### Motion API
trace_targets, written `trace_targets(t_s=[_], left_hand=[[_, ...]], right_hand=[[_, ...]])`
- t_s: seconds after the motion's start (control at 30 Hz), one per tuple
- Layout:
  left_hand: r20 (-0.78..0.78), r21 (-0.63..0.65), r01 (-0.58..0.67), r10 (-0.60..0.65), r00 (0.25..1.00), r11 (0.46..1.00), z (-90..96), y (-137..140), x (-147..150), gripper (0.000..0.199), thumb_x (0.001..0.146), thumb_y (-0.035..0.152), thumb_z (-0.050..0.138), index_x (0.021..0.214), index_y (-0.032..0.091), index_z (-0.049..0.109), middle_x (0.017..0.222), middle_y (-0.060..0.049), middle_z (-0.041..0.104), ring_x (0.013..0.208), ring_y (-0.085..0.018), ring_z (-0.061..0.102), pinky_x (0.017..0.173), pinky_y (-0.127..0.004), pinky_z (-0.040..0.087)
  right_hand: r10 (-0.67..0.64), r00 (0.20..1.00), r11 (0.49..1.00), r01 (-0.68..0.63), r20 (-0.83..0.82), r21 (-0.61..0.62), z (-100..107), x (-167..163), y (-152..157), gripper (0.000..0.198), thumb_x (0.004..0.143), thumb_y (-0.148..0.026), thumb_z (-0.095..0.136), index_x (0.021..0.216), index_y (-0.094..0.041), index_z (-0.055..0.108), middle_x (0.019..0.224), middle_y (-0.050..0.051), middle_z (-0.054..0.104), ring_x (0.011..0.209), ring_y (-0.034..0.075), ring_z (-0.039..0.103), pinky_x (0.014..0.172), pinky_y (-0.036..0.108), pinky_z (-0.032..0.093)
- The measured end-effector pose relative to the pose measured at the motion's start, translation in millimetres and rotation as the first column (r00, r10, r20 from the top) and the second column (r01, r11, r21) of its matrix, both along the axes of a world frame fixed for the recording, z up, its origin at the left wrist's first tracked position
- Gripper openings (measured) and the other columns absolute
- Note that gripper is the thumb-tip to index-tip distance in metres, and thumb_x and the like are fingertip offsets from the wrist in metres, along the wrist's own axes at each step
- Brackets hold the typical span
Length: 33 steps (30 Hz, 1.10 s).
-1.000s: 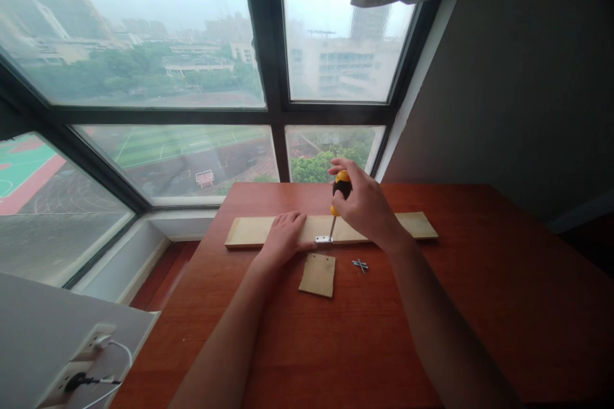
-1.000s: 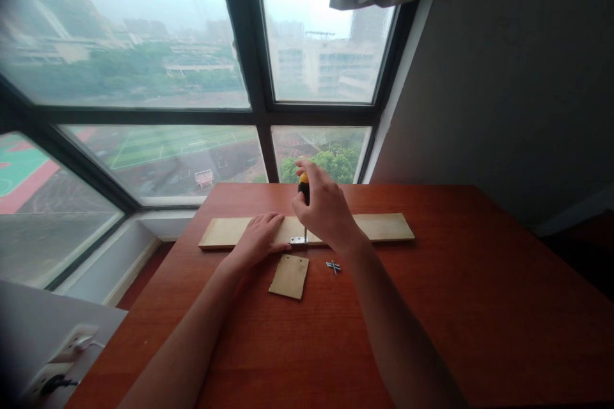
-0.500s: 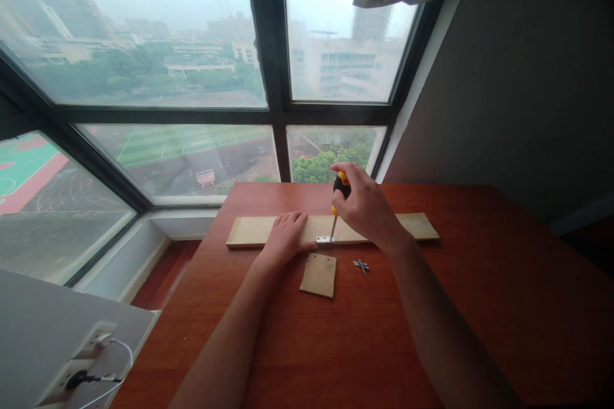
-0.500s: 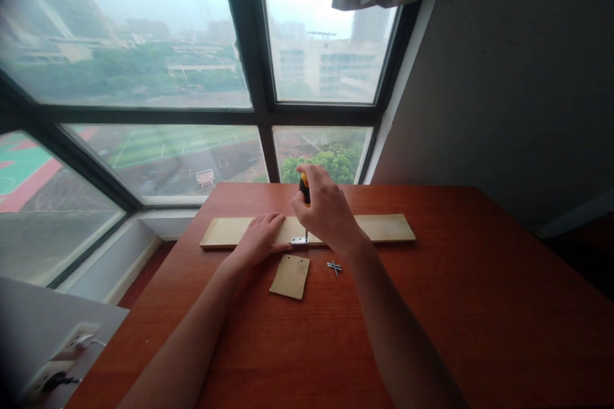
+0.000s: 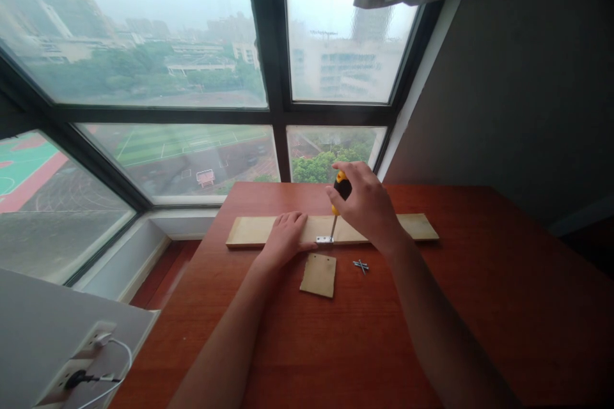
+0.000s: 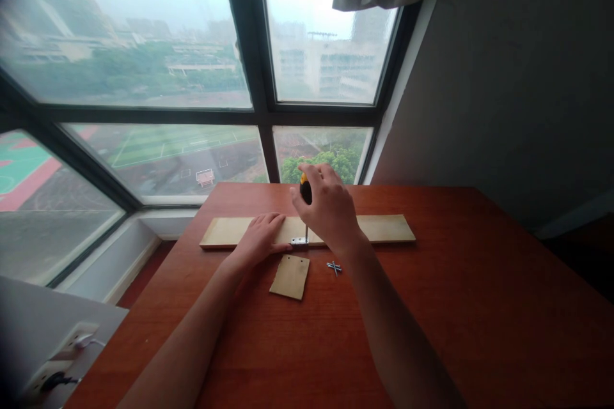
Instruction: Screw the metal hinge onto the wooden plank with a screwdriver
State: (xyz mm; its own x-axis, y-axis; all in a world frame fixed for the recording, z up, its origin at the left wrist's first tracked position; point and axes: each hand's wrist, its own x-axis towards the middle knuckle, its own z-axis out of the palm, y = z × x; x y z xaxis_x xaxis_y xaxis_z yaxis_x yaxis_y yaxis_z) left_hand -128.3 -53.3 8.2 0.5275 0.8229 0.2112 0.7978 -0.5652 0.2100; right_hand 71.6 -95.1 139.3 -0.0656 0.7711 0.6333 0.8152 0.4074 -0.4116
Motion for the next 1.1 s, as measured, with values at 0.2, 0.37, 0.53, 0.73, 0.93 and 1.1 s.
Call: trace_targets(t_s=[0.2,0.37,0.53,0.73,0.93,1.1], left_hand=[[0.01,-0.016,-0.004,0.004,1.0,1.0,-1.0,0.7,-0.2,0.066,0.069,0.055,0.073,0.121,0.021,0.05,0.127,-0.014,0.054,0.119,-0.032,0.048,0.102,-0.042,0.035],[0.014,-0.034,-0.014,0.014,1.0,0.999,0.7,0.2,0.6,0.064,0.07,0.053,0.073,0.121,0.023,0.05,0.125,-0.013,0.055,0.118,-0.032,0.049,0.101,-0.043,0.035],[0.004,-0.034,-0.013,0.013,1.0,0.999,2.7,-0.5,1.3,0.064,0.07,0.053,0.073,0.121,0.022,0.049,0.127,-0.014,0.054,0.12,-0.032,0.048,0.102,-0.043,0.035],[0.004,-0.027,-0.009,0.009,1.0,1.0,0.7,0.3,0.5,0.065,0.069,0.053,0.074,0.121,0.022,0.05,0.126,-0.014,0.054,0.119,-0.032,0.049,0.101,-0.043,0.035],[0.005,-0.026,-0.014,0.014,1.0,1.0,0.1,0.2,0.1,0.065,0.069,0.052,0.074,0.122,0.023,0.049,0.126,-0.013,0.054,0.119,-0.032,0.049,0.102,-0.043,0.035],[0.001,-0.012,-0.008,0.008,1.0,1.0,-0.3,0.4,0.1,0.065,0.069,0.052,0.074,0.122,0.022,0.049,0.126,-0.013,0.054,0.119,-0.032,0.048,0.101,-0.042,0.035]], right_hand=[[0.077,0.996,0.997,-0.078,-0.047,-0.011,1.8,1.0,-0.6,0.045,0.083,-0.022,0.052,0.128,-0.025,0.049,0.115,0.008,0.061,0.101,0.024,0.059,0.084,0.039,0.049],[0.134,0.99,0.991,-0.134,-0.046,0.006,1.9,-0.3,-0.7,0.042,0.082,-0.018,0.048,0.124,-0.024,0.052,0.117,0.01,0.059,0.105,0.024,0.057,0.088,0.04,0.048],[-0.013,0.999,1.0,0.014,0.044,-0.018,1.4,-0.4,-0.9,0.037,0.087,-0.033,0.053,0.123,-0.026,0.055,0.109,0.009,0.061,0.094,0.026,0.06,0.077,0.04,0.05],[0.142,0.988,0.99,-0.143,-0.062,-0.012,0.6,1.3,-0.2,0.053,0.079,-0.015,0.049,0.131,-0.023,0.045,0.122,0.01,0.059,0.108,0.025,0.058,0.089,0.041,0.048],[0.058,0.998,0.998,-0.058,0.016,-0.035,0.5,-0.4,-1.2,0.043,0.084,-0.028,0.053,0.127,-0.026,0.051,0.119,0.011,0.058,0.1,0.027,0.059,0.082,0.043,0.051],[0.086,0.996,0.996,-0.086,0.0,-0.037,1.4,0.2,-1.9,0.044,0.084,-0.022,0.051,0.128,-0.025,0.049,0.12,0.01,0.058,0.102,0.026,0.059,0.082,0.041,0.051]])
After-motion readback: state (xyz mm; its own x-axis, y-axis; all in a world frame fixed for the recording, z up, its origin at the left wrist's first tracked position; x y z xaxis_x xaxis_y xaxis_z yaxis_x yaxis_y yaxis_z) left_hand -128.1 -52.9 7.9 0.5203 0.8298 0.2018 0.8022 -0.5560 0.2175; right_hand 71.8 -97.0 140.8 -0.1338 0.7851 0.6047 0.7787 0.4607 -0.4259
